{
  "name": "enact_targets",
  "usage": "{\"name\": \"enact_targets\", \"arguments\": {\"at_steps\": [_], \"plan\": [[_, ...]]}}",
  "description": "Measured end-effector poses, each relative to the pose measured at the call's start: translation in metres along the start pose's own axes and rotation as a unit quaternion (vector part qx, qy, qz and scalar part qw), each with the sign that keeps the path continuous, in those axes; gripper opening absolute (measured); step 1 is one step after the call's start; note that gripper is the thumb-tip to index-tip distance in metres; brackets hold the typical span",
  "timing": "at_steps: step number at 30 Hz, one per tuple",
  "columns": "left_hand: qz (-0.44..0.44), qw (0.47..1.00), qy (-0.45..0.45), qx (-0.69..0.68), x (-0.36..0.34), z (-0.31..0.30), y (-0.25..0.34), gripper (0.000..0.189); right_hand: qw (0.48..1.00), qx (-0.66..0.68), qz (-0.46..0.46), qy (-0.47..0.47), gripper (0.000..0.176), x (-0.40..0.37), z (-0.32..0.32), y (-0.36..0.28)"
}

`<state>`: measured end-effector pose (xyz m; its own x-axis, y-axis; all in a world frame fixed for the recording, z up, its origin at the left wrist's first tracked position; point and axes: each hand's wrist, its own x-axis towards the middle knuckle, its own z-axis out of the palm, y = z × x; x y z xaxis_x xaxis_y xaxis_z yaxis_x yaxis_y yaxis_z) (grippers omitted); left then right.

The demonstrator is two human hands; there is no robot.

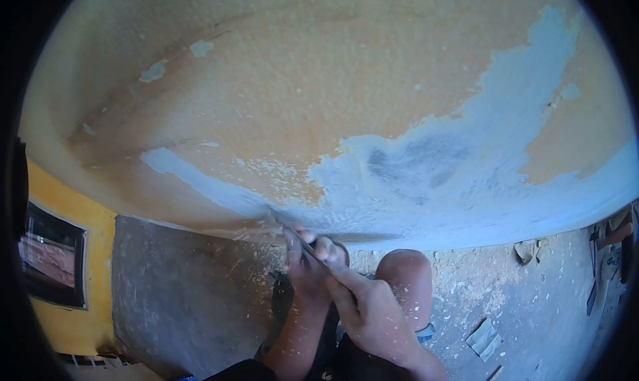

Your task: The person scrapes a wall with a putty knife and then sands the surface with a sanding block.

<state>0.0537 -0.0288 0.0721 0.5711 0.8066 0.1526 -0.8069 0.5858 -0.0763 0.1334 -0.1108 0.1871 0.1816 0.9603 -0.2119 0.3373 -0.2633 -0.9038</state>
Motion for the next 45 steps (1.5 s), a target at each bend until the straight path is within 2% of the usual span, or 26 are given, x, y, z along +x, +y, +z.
{"name": "enact_targets", "arguments": {"at_steps": [3,4,5,7,8,9,11,12,13,15,17,19,20,23,25,27,28,29,30,32,33,37,38,41,42,45], "plan": [[-0.007,0.999,-0.045,0.005,-0.007,-0.012,-0.003,0.038,0.992,-0.001,-0.106,0.073,0.028,-0.011,-0.005,0.011],[-0.012,0.999,0.009,0.041,-0.008,-0.012,-0.018,0.037,0.996,0.073,0.024,0.034,0.03,-0.017,-0.015,0.003],[-0.017,0.995,0.064,0.076,-0.008,-0.011,-0.026,0.038,0.997,0.069,0.02,0.033,0.03,-0.013,-0.011,0.0],[-0.041,0.996,0.062,-0.041,-0.006,-0.002,-0.014,0.036,0.998,-0.019,-0.009,0.055,0.029,-0.013,-0.003,-0.002],[0.001,0.999,0.043,-0.015,-0.004,0.003,0.003,0.034,0.999,-0.009,0.017,-0.036,0.03,-0.003,-0.007,-0.003],[0.047,0.999,0.019,0.013,-0.001,0.007,0.014,0.032,0.999,-0.006,0.018,-0.036,0.03,-0.007,-0.006,-0.001],[0.018,0.999,0.014,-0.029,-0.004,0.002,0.001,0.033,0.98,-0.114,-0.147,0.076,0.03,-0.013,-0.005,-0.001],[0.006,0.999,0.014,0.03,-0.004,0.0,-0.011,0.037,0.988,0.134,0.049,0.055,0.03,-0.016,-0.004,-0.008],[-0.002,0.996,0.017,0.086,-0.005,-0.003,-0.017,0.043,0.989,0.131,0.051,0.051,0.03,-0.014,-0.003,-0.013],[-0.027,0.999,0.02,-0.005,-0.007,-0.003,-0.01,0.043,0.998,-0.017,0.052,0.033,0.031,-0.013,-0.003,-0.02],[0.033,0.999,-0.001,0.029,-0.004,0.007,0.011,0.036,1.0,-0.001,0.011,0.02,0.032,-0.011,0.002,-0.009],[0.004,0.999,-0.028,0.031,-0.006,0.0,0.0,0.036,0.999,-0.003,-0.014,0.049,0.032,-0.017,-0.002,-0.004],[0.004,0.999,-0.005,0.045,-0.007,-0.001,-0.013,0.039,0.995,0.072,0.044,0.051,0.032,-0.017,-0.008,-0.012],[-0.013,0.999,0.023,-0.037,-0.008,-0.008,-0.008,0.042,0.999,-0.007,0.038,0.032,0.032,-0.007,0.001,-0.017],[0.035,0.999,-0.015,0.037,-0.005,-0.001,0.015,0.038,0.999,0.004,0.031,-0.023,0.033,-0.006,0.0,0.0],[-0.014,0.999,-0.043,-0.008,-0.007,-0.003,0.001,0.039,0.997,-0.017,-0.047,0.052,0.033,-0.014,0.003,0.01],[0.002,1.0,0.026,0.014,-0.008,-0.003,-0.011,0.038,0.992,0.048,0.115,0.017,0.033,-0.014,-0.01,-0.025],[0.021,0.994,0.097,0.032,-0.009,-0.002,-0.019,0.039,0.992,0.045,0.113,0.014,0.033,-0.011,-0.003,-0.024],[-0.009,0.995,0.082,-0.059,-0.009,0.004,-0.014,0.039,0.995,0.028,0.088,0.027,0.034,-0.011,0.004,-0.018],[0.006,0.999,0.049,-0.023,-0.008,-0.004,0.001,0.039,0.999,0.012,-0.004,0.053,0.035,-0.01,0.017,-0.001],[0.025,0.999,0.008,0.021,-0.007,-0.006,0.007,0.04,0.998,0.016,-0.005,0.053,0.035,-0.014,0.013,-0.001],[0.004,0.994,0.109,0.027,-0.014,-0.003,-0.018,0.041,0.997,0.029,0.062,0.043,0.037,-0.015,0.009,-0.009],[0.029,0.997,0.056,0.053,-0.013,-0.013,-0.009,0.039,0.996,0.021,0.076,0.045,0.038,-0.016,0.011,-0.008],[0.019,0.993,0.061,0.099,-0.013,-0.007,-0.002,0.039,0.997,0.04,0.05,0.038,0.039,-0.016,0.013,0.003],[0.016,0.99,0.086,0.108,-0.015,-0.008,-0.012,0.039,0.992,0.08,0.095,0.025,0.037,-0.018,0.003,0.0],[0.007,0.997,0.055,0.046,-0.014,-0.008,-0.014,0.04,0.998,-0.027,0.021,0.047,0.034,-0.017,0.001,0.005]]}}
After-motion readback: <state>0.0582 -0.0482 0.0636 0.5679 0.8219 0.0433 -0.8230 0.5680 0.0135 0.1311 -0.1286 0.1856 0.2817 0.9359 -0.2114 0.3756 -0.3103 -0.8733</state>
